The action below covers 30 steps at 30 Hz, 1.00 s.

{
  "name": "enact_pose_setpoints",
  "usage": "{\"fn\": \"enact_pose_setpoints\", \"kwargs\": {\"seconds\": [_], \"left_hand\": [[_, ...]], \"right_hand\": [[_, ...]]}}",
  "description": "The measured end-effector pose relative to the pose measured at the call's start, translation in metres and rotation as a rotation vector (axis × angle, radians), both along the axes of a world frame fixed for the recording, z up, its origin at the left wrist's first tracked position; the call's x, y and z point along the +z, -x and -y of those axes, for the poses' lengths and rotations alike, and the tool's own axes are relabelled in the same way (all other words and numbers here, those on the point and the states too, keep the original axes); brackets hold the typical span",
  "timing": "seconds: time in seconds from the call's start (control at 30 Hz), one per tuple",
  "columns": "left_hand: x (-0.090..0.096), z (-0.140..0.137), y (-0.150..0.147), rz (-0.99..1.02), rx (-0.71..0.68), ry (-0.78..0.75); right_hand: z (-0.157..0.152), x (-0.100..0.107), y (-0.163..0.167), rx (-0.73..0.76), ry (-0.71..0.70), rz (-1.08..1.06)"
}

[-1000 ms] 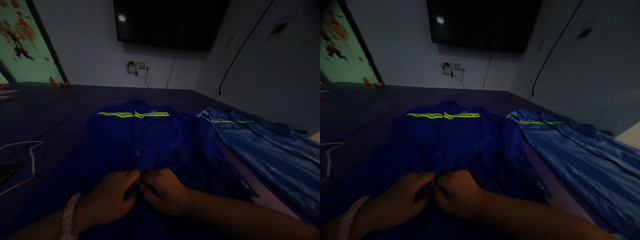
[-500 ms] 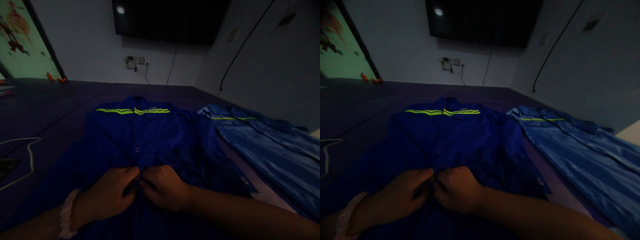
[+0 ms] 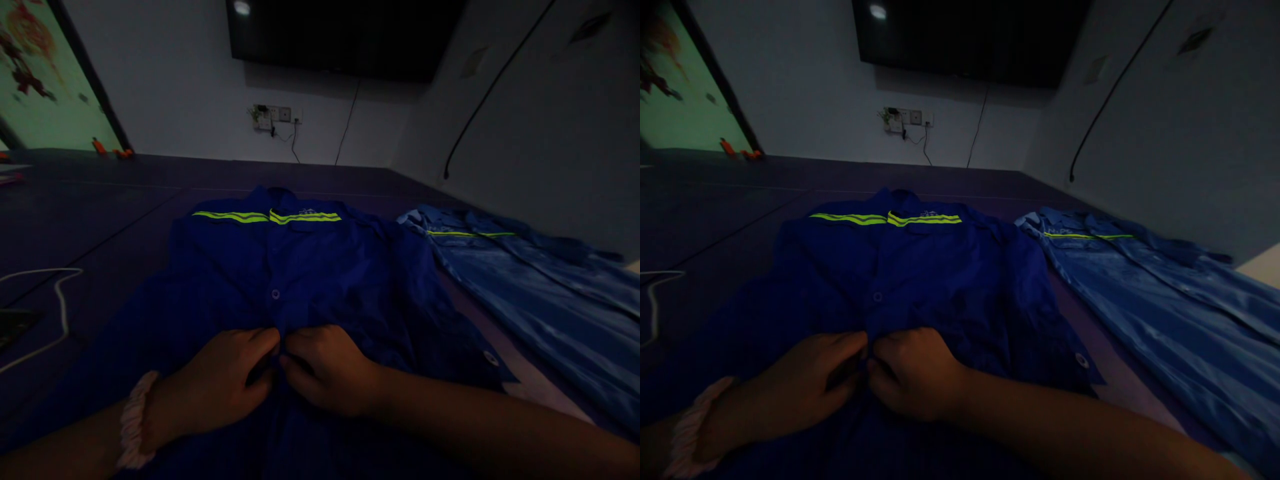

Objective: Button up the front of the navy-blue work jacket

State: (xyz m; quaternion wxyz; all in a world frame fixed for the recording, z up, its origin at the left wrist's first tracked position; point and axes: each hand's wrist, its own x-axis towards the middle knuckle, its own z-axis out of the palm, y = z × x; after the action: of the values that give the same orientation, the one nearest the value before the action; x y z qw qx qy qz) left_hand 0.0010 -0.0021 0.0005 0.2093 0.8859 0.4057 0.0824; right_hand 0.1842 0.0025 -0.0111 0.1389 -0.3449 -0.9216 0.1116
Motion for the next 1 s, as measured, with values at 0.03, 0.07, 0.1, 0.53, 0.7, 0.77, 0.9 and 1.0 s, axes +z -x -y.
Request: {"fn": "enact_pose_setpoints", "kwargs": {"seconds": [0.03,0.07,0.1,0.53,0.7,0.77,0.9,1.0], "left_hand": [[-0.0002,0.0003,-0.0001,0.002,0.004,-0.002],[-0.0004,0.0006,-0.0001,0.009,0.009,-0.006],[-0.0007,0.0009,-0.0001,0.017,0.012,-0.012],[0.001,0.0011,-0.0004,0.015,0.001,-0.02],[0.0011,-0.0001,0.0005,0.032,-0.022,-0.023],[0.0011,0.0,0.0008,0.025,-0.026,-0.028],[0.0008,0.001,0.0006,0.001,-0.013,-0.024],[0.0006,0.0012,0.0005,-0.011,-0.012,-0.023]], "right_hand": [[-0.0001,-0.0001,-0.0001,0.004,0.002,-0.002],[-0.0002,-0.0003,-0.0002,0.005,0.004,-0.005],[-0.0002,-0.0005,-0.0003,0.003,0.005,-0.007],[-0.0012,-0.0009,-0.0007,0.002,0.026,-0.035],[-0.0006,-0.001,-0.0005,0.004,0.036,-0.047],[-0.0003,-0.001,-0.0005,0.001,0.051,-0.045],[-0.0003,-0.0008,-0.0005,-0.006,0.057,-0.041],[-0.0005,-0.0002,-0.0005,-0.009,0.062,-0.035]]}}
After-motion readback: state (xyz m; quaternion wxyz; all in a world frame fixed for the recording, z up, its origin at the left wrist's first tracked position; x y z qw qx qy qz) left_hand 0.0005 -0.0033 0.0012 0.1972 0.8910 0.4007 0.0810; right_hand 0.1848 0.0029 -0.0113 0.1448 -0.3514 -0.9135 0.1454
